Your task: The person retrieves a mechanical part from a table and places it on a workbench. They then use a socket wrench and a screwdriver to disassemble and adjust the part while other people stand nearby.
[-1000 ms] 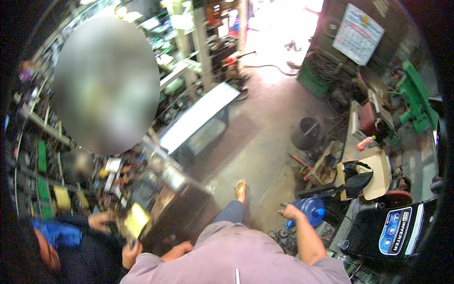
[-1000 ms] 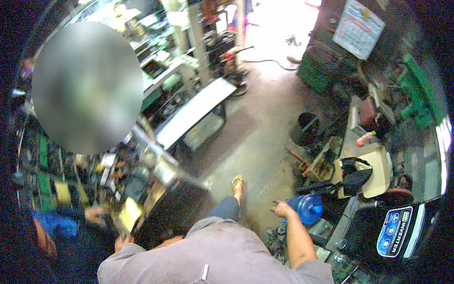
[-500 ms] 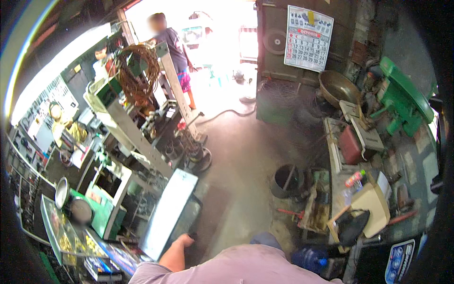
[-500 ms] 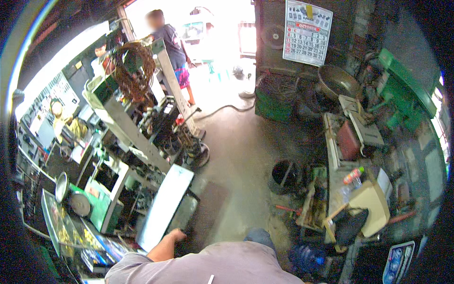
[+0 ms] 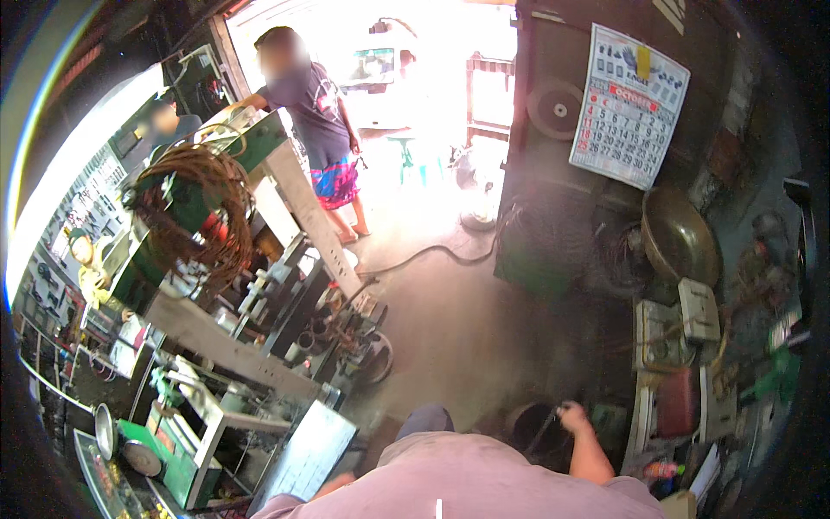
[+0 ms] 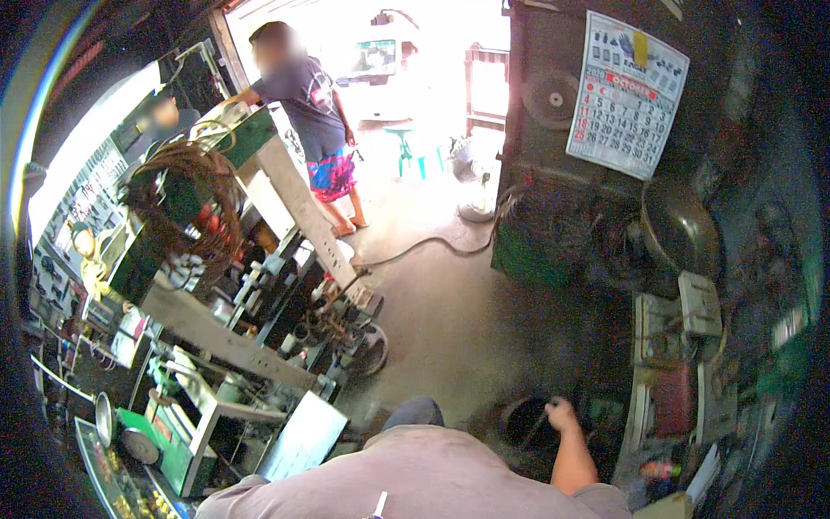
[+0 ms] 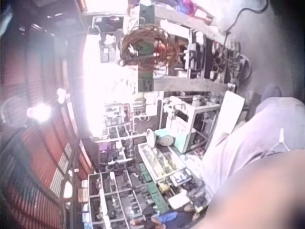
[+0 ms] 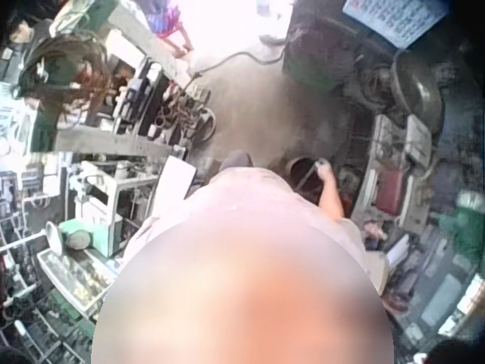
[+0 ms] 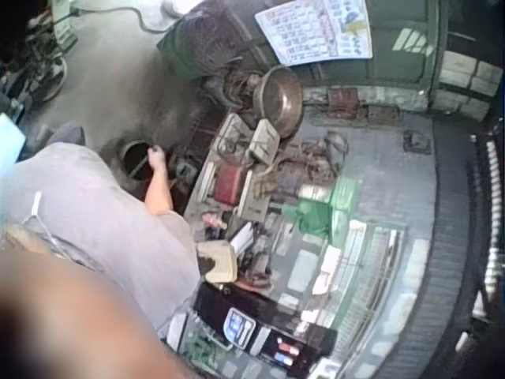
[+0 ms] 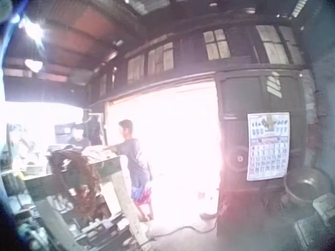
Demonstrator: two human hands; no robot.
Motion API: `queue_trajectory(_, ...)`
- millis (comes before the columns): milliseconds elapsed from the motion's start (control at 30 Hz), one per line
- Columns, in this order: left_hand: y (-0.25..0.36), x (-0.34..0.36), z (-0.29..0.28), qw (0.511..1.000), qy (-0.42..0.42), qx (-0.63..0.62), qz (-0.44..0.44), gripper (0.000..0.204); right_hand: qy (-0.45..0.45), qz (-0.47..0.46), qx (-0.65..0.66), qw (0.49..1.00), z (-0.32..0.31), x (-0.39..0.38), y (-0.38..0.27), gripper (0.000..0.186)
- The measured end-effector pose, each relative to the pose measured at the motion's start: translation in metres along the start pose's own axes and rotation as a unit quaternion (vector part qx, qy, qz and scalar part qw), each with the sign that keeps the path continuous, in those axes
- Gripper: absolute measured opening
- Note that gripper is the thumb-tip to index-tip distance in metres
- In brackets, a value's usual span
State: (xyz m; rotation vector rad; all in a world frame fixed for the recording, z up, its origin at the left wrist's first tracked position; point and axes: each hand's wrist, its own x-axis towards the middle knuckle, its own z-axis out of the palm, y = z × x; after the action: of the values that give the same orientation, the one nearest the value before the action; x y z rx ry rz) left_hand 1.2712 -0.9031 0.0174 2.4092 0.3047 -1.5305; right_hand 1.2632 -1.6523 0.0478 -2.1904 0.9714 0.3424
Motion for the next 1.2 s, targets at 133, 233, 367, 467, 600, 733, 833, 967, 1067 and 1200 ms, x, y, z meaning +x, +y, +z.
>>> queue_trajectory(133, 0.011, 0.019, -0.072, 0.996, 0.009, -0.079, -0.05, 0.068, 0.069, -0.076, 0.032, 0.994, -0.071, 0.14, -0.153, 0.046)
queue_trajectory(233, 0.059, 0.066, -0.153, 0.993, 0.017, -0.099, -0.055, 0.067, 0.102, -0.051, 0.077, 0.99, -0.053, 0.225, -0.205, 0.042)
queue_trajectory(367, 0.146, 0.149, -0.282, 0.996, 0.002, -0.078, -0.034, 0.067, -0.205, -0.007, -0.352, 0.913, 0.014, 0.301, -0.222, 0.05)
queue_trajectory(467, 0.242, 0.226, -0.409, 0.998, -0.002, -0.053, 0.031, 0.066, -0.336, 0.125, -0.205, 0.911, 0.041, 0.311, -0.241, 0.037)
queue_trajectory(600, 0.367, 0.295, -0.574, 0.98, 0.085, -0.143, 0.11, 0.061, -0.346, 0.124, -0.157, 0.917, 0.038, 0.364, -0.3, 0.04)
queue_trajectory(733, 0.462, 0.346, -0.687, 0.964, 0.095, -0.23, 0.089, 0.068, -0.355, 0.108, -0.179, 0.911, 0.031, 0.499, -0.357, 0.043)
queue_trajectory(833, 0.503, 0.381, -0.738, 0.994, 0.081, -0.067, 0.005, 0.059, -0.345, 0.057, -0.246, 0.904, 0.014, 0.628, -0.414, 0.046)
queue_trajectory(967, 0.528, 0.413, -0.804, 0.992, 0.103, -0.056, 0.048, 0.057, -0.143, -0.008, -0.226, 0.964, -0.041, 0.783, -0.555, 0.051)
queue_trajectory(1067, 0.551, 0.442, -0.868, 0.978, 0.135, -0.128, 0.09, 0.064, -0.064, -0.045, -0.103, 0.992, -0.073, 0.87, -0.673, 0.049)
queue_trajectory(1200, 0.611, 0.497, -0.989, 0.955, 0.208, -0.193, 0.087, 0.061, -0.115, -0.058, -0.049, 0.99, -0.059, 0.98, -0.787, 0.046)
